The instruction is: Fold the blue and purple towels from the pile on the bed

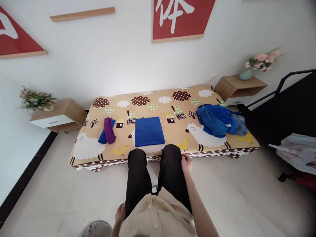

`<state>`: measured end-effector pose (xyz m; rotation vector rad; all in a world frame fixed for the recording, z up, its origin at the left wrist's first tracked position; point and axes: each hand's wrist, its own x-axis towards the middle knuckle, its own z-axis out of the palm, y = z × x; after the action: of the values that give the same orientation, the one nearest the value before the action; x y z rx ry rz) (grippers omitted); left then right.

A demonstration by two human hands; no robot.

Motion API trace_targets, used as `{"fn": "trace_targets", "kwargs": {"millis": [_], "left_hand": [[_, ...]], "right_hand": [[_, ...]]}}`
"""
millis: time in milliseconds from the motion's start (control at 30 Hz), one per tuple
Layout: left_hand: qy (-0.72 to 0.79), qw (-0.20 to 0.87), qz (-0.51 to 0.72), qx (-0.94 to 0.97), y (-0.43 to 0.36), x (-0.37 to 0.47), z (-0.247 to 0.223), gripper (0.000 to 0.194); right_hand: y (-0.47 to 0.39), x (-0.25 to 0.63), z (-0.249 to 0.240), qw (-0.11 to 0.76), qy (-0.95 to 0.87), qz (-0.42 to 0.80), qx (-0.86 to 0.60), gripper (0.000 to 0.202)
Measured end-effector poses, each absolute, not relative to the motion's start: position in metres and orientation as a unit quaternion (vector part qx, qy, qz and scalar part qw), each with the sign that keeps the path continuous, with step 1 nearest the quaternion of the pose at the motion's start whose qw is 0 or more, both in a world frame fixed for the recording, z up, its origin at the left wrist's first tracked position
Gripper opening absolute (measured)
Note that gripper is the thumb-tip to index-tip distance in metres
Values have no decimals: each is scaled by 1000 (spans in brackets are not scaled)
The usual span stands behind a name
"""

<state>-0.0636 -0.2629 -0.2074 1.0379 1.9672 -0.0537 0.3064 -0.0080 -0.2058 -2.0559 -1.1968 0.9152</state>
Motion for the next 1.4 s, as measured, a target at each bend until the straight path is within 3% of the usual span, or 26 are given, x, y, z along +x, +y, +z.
{"fn": "trace_targets", "kwargs": {"millis": [133,233,300,400,533,667,833,1033,1400], "left_hand": [[860,388,201,264,-211,-102,-224,20],[769,369,520,29,-134,-129,-211,19],[714,372,593,32,-81,-135,-195,22],[735,385,524,193,-14,-124,-175,29],[766,336,227,499,32,-97,-177,28],[782,325,104,522,48,-86,-199,18],[813,332,4,479,72,-94,-223,40],[827,366,-45,424,101,-114,-250,69],[830,444,39,336,122,-130,-295,45]], "right_hand": [[23,280,-196,302,-518,261,-757,46],[45,258,-191,232,-603,178,-742,43],[59,248,-189,166,-670,167,-704,39],[80,240,-186,79,-711,185,-673,33],[105,239,-182,5,-693,230,-683,29],[120,241,-187,-13,-650,279,-707,28],[150,238,-208,-65,-592,324,-736,29],[194,245,-245,-121,-569,389,-714,41],[218,246,-301,-122,-562,430,-696,34]]}}
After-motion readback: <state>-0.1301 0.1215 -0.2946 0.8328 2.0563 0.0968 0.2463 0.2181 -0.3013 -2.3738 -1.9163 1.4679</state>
